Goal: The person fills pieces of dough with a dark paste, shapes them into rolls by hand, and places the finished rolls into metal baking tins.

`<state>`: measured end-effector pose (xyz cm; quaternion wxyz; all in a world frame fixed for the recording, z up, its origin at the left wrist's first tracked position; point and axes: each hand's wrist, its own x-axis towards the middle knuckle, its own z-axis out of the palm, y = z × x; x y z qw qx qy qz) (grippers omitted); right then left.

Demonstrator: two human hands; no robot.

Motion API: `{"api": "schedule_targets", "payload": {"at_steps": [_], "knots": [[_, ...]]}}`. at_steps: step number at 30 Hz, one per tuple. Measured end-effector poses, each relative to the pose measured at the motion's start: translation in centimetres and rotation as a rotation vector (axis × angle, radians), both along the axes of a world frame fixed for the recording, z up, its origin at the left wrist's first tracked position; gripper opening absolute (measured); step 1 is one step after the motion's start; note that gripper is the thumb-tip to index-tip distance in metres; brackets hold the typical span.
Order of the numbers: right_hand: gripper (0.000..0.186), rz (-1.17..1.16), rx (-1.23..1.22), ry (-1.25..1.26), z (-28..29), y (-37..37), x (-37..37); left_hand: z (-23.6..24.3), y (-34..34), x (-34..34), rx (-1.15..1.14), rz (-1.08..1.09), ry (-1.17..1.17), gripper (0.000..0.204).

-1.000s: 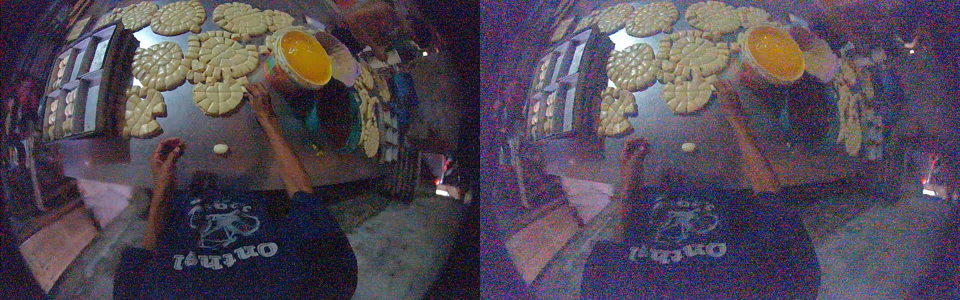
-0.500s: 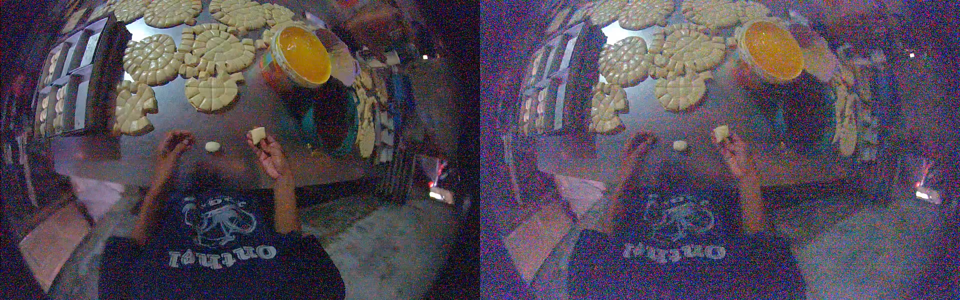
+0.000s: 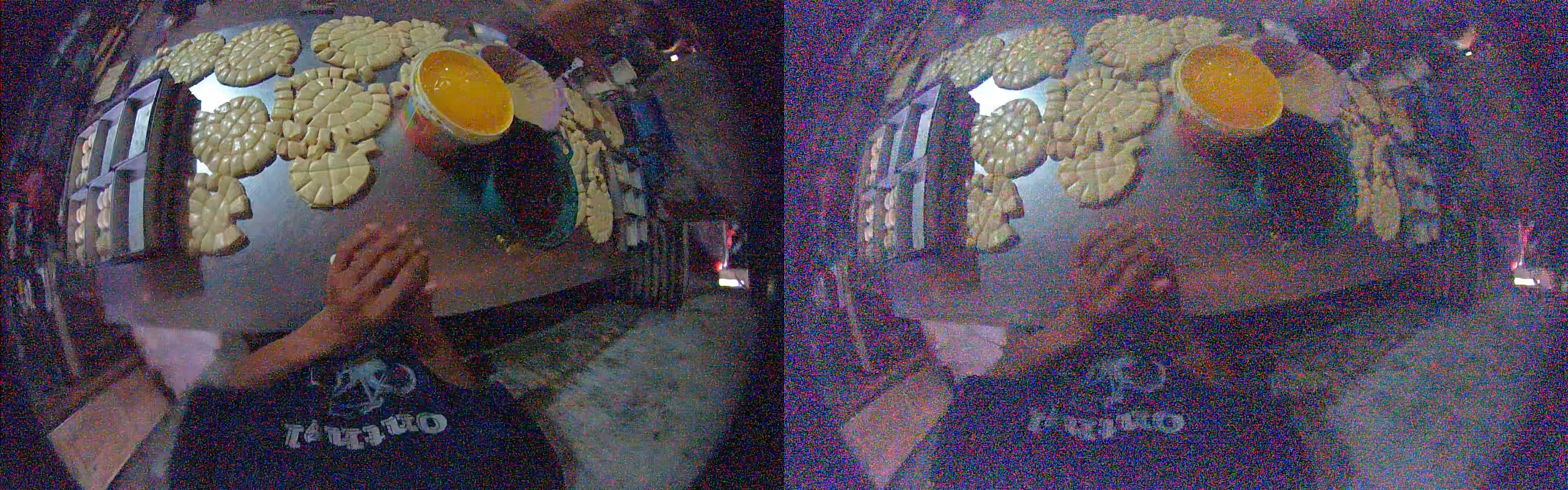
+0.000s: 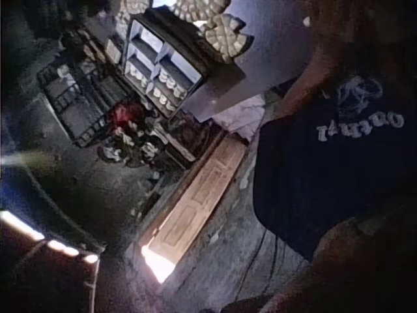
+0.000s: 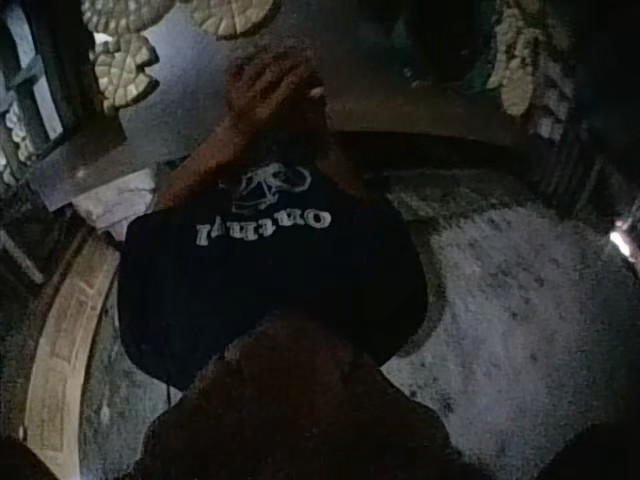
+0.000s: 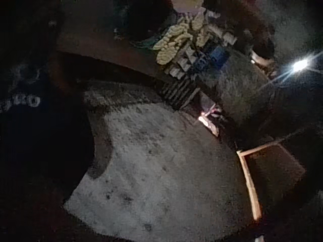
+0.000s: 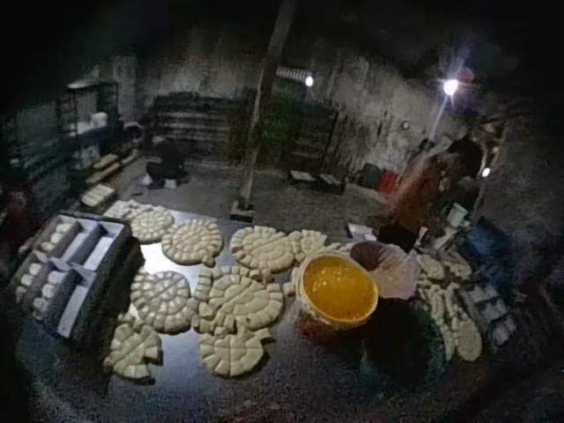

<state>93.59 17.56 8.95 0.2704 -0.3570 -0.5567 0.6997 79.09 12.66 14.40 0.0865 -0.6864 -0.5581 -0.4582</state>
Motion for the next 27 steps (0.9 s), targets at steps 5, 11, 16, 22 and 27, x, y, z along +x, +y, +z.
{"api": "schedule_targets", "payload": {"at_steps": [5,11,16,22,27], "knots": [[0.038,-0.007,0.006,-0.029,0.1,0.5,0.1,-1.6,-0.2,0.4,0.106,-0.135,-0.142,0.028],[0.035,-0.008,-0.009,-0.066,0.5,3.0,-0.4,-3.5,0.4,-0.9,-0.327,-0.295,-0.707,0.043],[0.034,-0.062,0.182,-0.215,4.5,11.5,-2.0,-7.5,2.5,-2.2,-0.444,-0.396,-1.402,0.046],[0.036,-0.032,0.878,-0.675,6.3,27.6,-4.9,-5.7,0.3,-4.9,-0.814,-0.171,-1.474,0.028],[0.025,0.034,1.067,-0.959,5.0,32.7,-8.0,-10.7,-0.6,-6.3,-0.602,-0.142,-1.312,0.020]]}}
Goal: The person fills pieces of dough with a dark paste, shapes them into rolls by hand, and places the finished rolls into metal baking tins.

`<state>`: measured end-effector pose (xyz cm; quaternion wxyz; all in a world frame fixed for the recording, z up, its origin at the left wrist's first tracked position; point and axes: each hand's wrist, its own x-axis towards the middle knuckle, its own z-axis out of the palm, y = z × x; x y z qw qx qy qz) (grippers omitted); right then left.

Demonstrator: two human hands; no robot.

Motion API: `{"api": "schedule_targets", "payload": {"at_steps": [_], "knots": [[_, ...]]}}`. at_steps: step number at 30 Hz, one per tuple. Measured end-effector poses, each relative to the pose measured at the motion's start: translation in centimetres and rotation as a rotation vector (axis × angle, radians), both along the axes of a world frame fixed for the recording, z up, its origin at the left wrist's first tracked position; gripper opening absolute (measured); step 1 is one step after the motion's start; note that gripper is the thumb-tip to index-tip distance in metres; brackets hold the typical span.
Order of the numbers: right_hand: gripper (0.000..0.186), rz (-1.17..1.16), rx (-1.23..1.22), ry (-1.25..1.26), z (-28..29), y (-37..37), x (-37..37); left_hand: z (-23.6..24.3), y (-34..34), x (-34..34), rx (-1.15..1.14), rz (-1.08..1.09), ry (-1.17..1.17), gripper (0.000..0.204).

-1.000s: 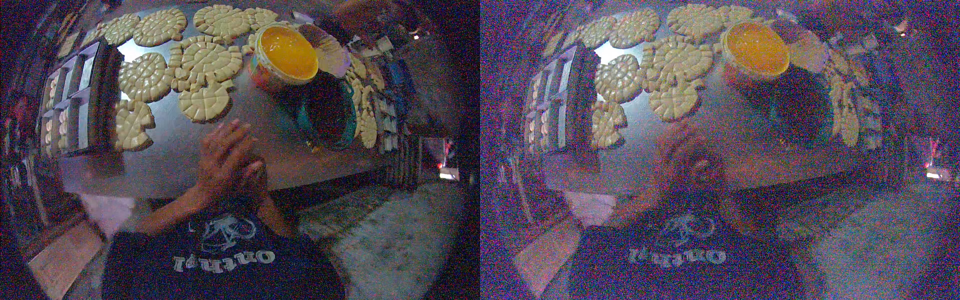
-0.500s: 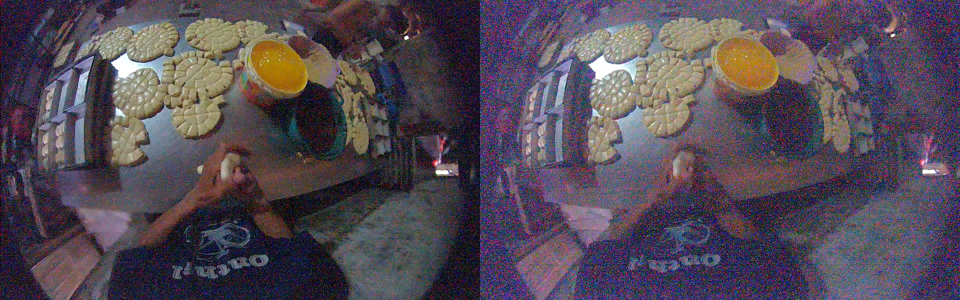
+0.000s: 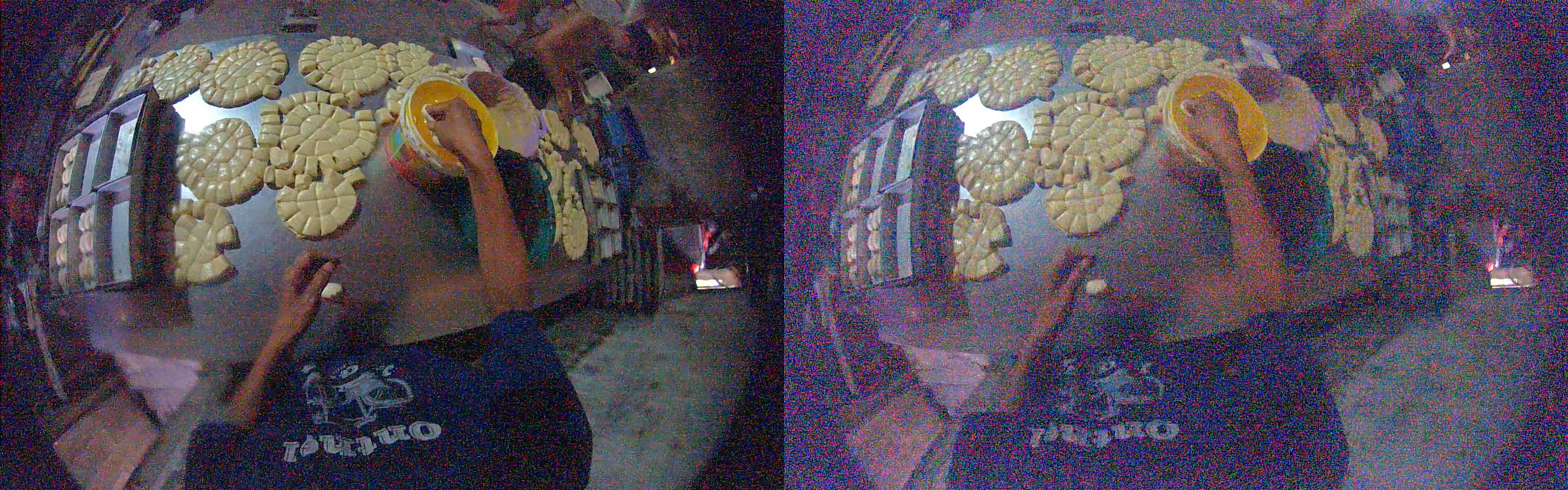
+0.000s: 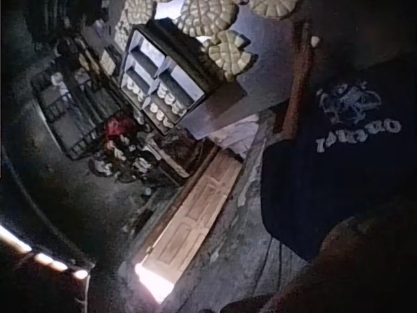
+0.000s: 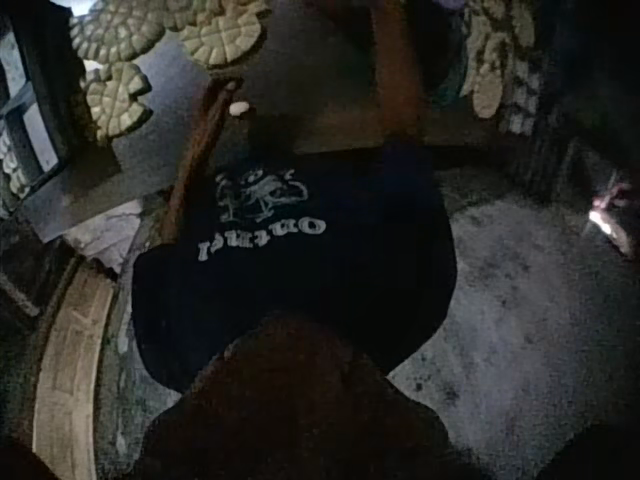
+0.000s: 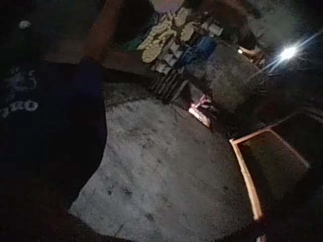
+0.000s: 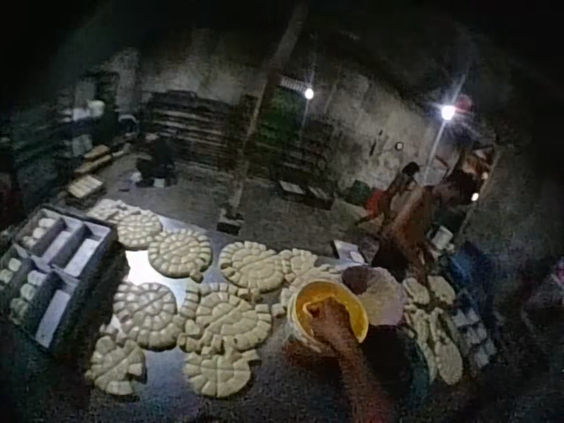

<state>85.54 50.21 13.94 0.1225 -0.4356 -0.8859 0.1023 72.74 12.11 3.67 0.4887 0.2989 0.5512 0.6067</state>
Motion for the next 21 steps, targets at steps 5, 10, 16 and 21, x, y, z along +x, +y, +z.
{"api": "schedule_targets", "payload": {"at_steps": [5,10,16,21], "knots": [[0.025,-0.065,-0.137,-0.130,0.2,0.5,-2.3,-0.5,-1.0,-0.9,-0.037,0.116,0.007,0.016],[0.022,-0.036,-0.400,0.074,-0.7,1.7,-0.7,0.7,-0.8,-1.2,-0.082,0.048,0.062,0.015],[0.028,-0.030,-0.739,0.315,2.1,-0.4,1.7,0.7,-0.4,-1.1,0.005,-0.048,-0.046,0.021],[0.048,0.062,-1.168,0.853,3.8,-11.8,1.4,4.2,1.8,0.1,-0.030,-0.110,-0.497,0.036]]}}
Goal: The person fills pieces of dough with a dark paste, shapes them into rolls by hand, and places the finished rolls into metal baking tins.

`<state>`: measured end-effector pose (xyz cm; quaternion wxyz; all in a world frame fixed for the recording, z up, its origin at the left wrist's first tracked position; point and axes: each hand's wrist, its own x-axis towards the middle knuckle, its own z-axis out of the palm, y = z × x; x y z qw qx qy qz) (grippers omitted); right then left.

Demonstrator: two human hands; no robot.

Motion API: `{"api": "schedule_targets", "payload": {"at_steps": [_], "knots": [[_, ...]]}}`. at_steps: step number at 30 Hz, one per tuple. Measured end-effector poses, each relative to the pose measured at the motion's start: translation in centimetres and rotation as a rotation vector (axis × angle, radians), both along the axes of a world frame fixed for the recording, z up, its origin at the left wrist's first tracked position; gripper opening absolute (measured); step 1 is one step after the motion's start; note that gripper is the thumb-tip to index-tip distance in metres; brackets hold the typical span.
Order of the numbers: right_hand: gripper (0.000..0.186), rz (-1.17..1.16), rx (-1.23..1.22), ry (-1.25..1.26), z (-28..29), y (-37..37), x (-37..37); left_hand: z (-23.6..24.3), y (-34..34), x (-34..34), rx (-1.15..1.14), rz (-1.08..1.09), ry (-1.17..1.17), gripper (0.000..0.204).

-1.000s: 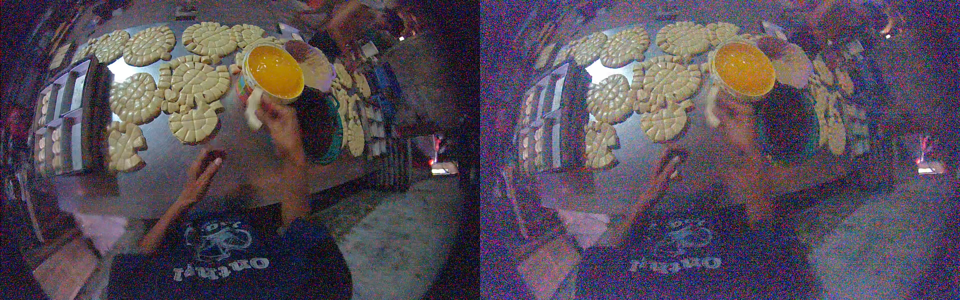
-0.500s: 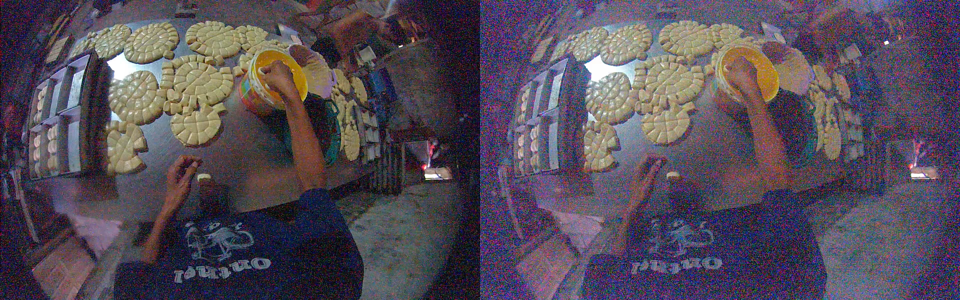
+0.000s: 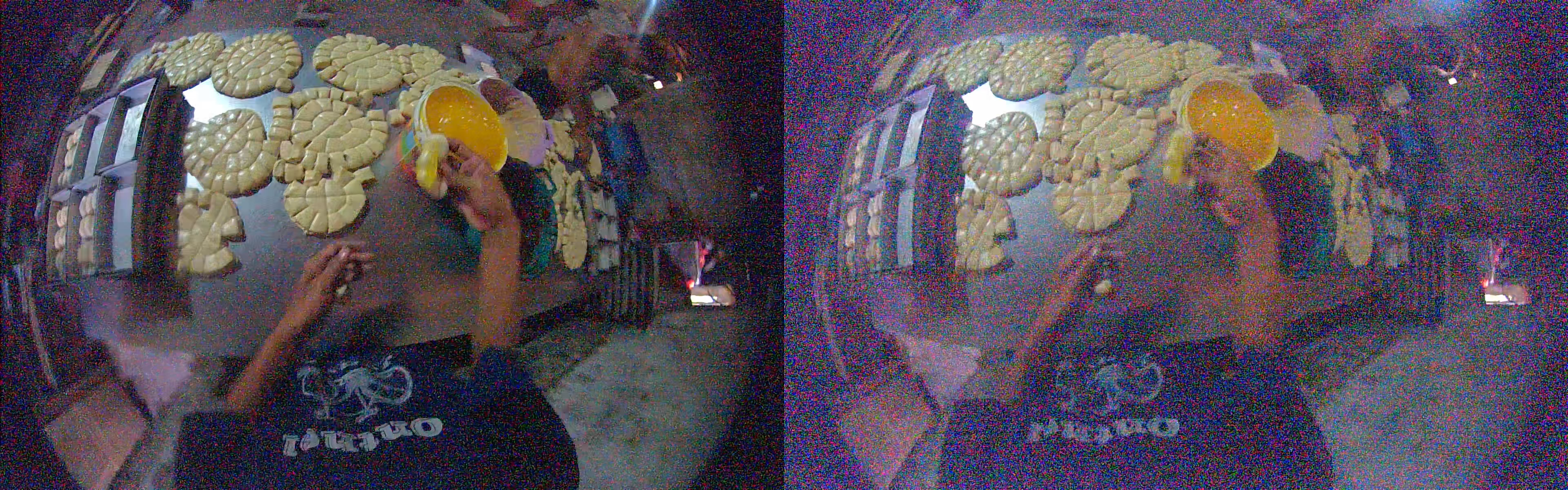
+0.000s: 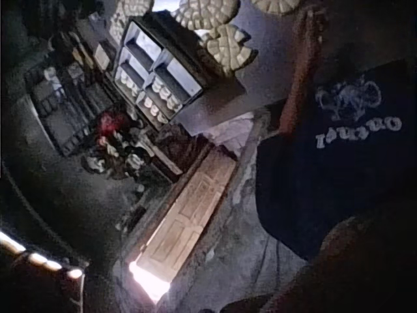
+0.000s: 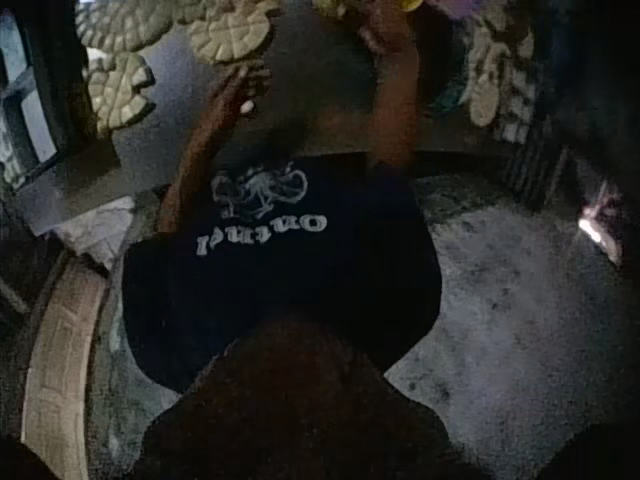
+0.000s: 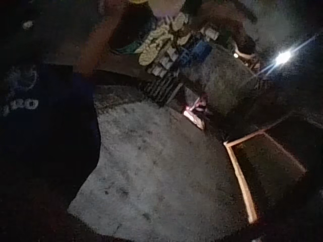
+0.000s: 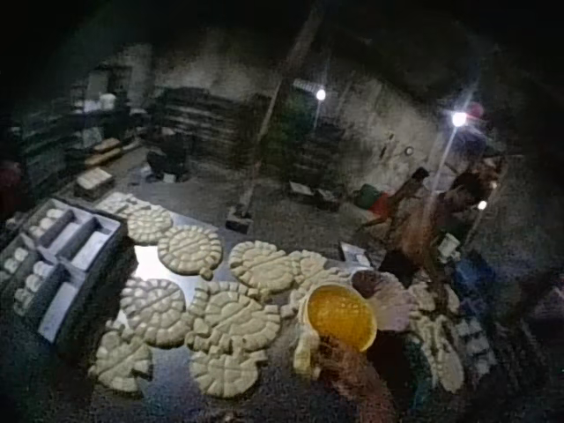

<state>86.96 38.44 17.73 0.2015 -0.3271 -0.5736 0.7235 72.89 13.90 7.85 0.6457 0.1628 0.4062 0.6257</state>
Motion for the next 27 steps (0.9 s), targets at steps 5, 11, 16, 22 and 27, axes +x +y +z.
{"api": "schedule_targets", "payload": {"at_steps": [5,11,16,22,27], "knots": [[0.073,-0.012,-0.089,0.208,-1.9,-9.4,1.0,2.9,1.1,2.4,0.105,0.042,-0.499,0.044],[0.078,0.109,-0.266,0.340,-2.9,-13.4,1.7,2.8,-1.0,2.9,-0.012,0.049,-0.426,0.039],[0.065,-0.174,-0.276,0.326,-6.8,-14.2,2.3,2.0,-1.6,2.9,0.006,0.159,-0.070,0.035],[0.040,-0.148,0.252,0.135,-9.7,-14.7,4.9,3.7,-1.1,1.1,-0.033,0.185,-0.533,0.031],[0.040,-0.097,0.547,-0.086,-5.2,-17.1,3.1,4.2,-1.1,1.0,-0.074,0.211,0.142,0.027]]}}
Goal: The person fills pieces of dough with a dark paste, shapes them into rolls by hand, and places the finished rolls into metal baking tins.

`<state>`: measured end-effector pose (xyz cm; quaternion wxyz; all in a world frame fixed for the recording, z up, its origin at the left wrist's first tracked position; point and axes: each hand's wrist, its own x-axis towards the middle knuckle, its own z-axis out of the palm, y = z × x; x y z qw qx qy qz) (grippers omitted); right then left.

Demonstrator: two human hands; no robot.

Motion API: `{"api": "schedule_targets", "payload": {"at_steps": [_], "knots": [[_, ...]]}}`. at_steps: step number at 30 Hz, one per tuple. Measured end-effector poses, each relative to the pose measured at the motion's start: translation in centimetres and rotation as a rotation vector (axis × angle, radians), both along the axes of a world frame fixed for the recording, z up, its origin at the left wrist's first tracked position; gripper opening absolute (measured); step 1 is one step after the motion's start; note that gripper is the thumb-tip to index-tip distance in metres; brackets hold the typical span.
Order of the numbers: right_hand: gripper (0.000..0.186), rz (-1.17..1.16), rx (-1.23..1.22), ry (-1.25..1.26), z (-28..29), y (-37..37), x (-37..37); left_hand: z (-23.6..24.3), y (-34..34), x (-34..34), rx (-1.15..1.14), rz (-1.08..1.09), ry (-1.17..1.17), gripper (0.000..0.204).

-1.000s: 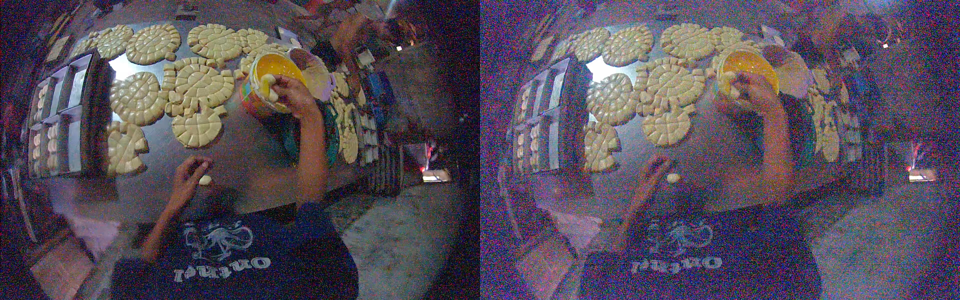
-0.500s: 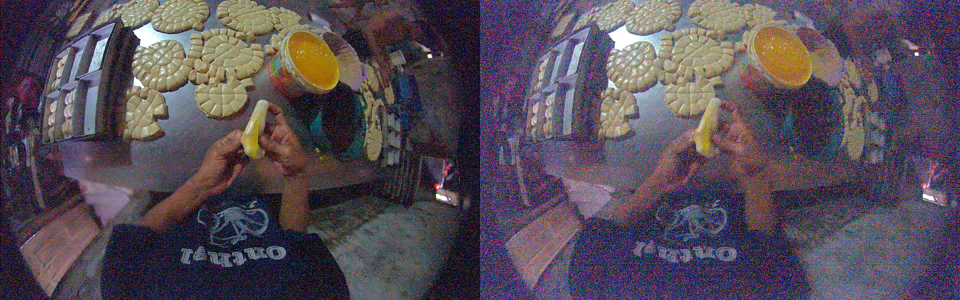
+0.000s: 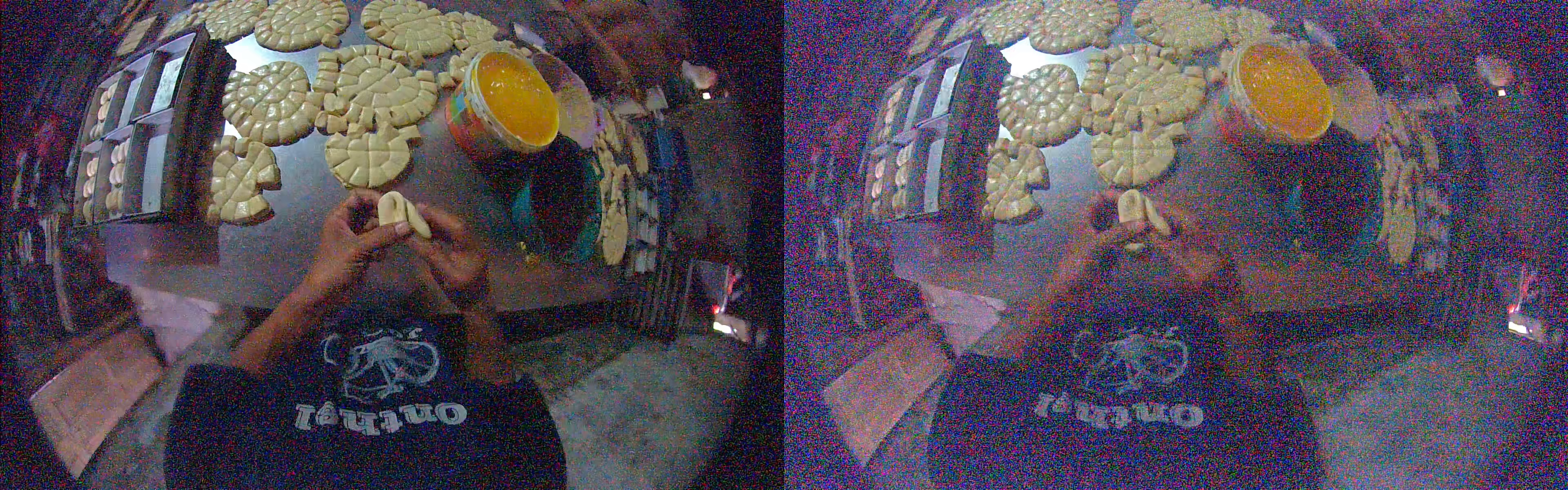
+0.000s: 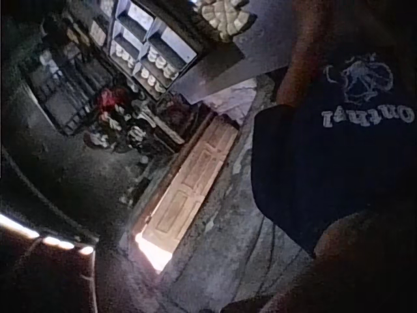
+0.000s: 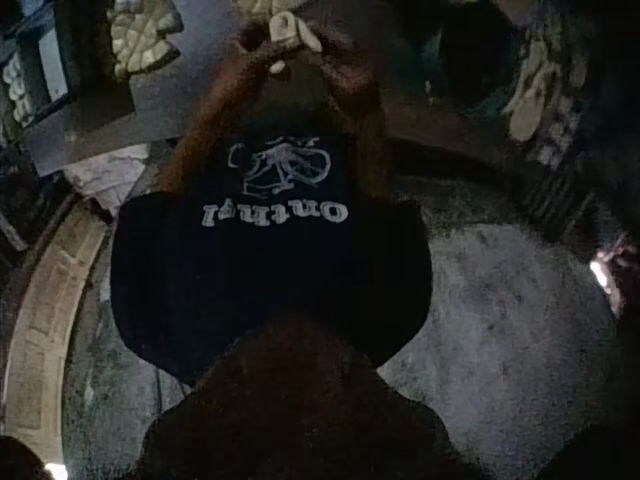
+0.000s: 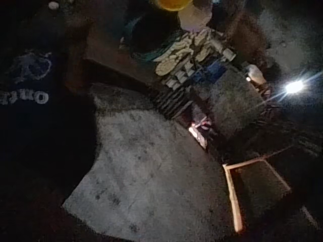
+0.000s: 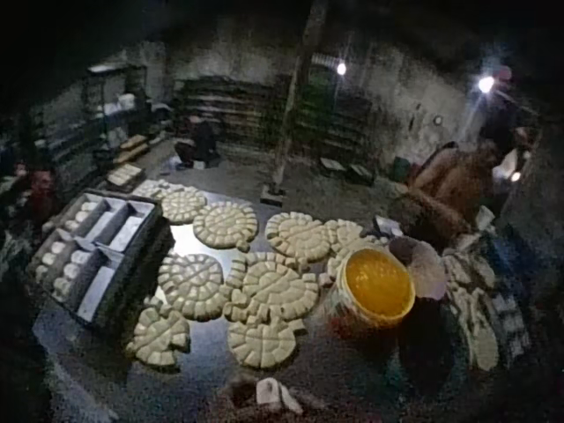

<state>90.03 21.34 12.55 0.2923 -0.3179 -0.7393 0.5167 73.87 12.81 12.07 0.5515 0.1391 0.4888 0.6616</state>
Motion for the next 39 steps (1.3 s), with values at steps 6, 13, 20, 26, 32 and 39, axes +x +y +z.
{"api": "schedule_targets", "payload": {"at_steps": [6,13,20,26,32,39], "knots": [[0.035,0.215,0.599,-0.281,2.7,1.4,0.7,1.2,-1.6,-1.5,0.076,-0.191,0.273,0.019],[0.033,0.319,0.686,-0.123,4.5,2.6,-0.7,2.7,-2.0,-2.7,-0.032,-0.256,0.218,0.028],[0.028,0.278,0.922,-0.171,4.6,0.6,-1.5,-4.2,-1.1,-1.8,0.016,-0.349,-0.446,0.031],[0.030,-0.010,0.860,-0.201,1.9,-3.4,-3.3,-1.4,-1.3,-1.5,0.004,-0.105,-0.449,0.030],[0.027,-0.233,0.676,-0.286,1.1,-4.3,-3.7,-1.5,-1.5,-1.7,0.006,-0.084,-0.218,0.030],[0.011,-0.270,0.254,-0.104,2.3,-3.3,-4.8,0.2,-2.1,-2.6,0.090,-0.185,0.045,0.031]]}}
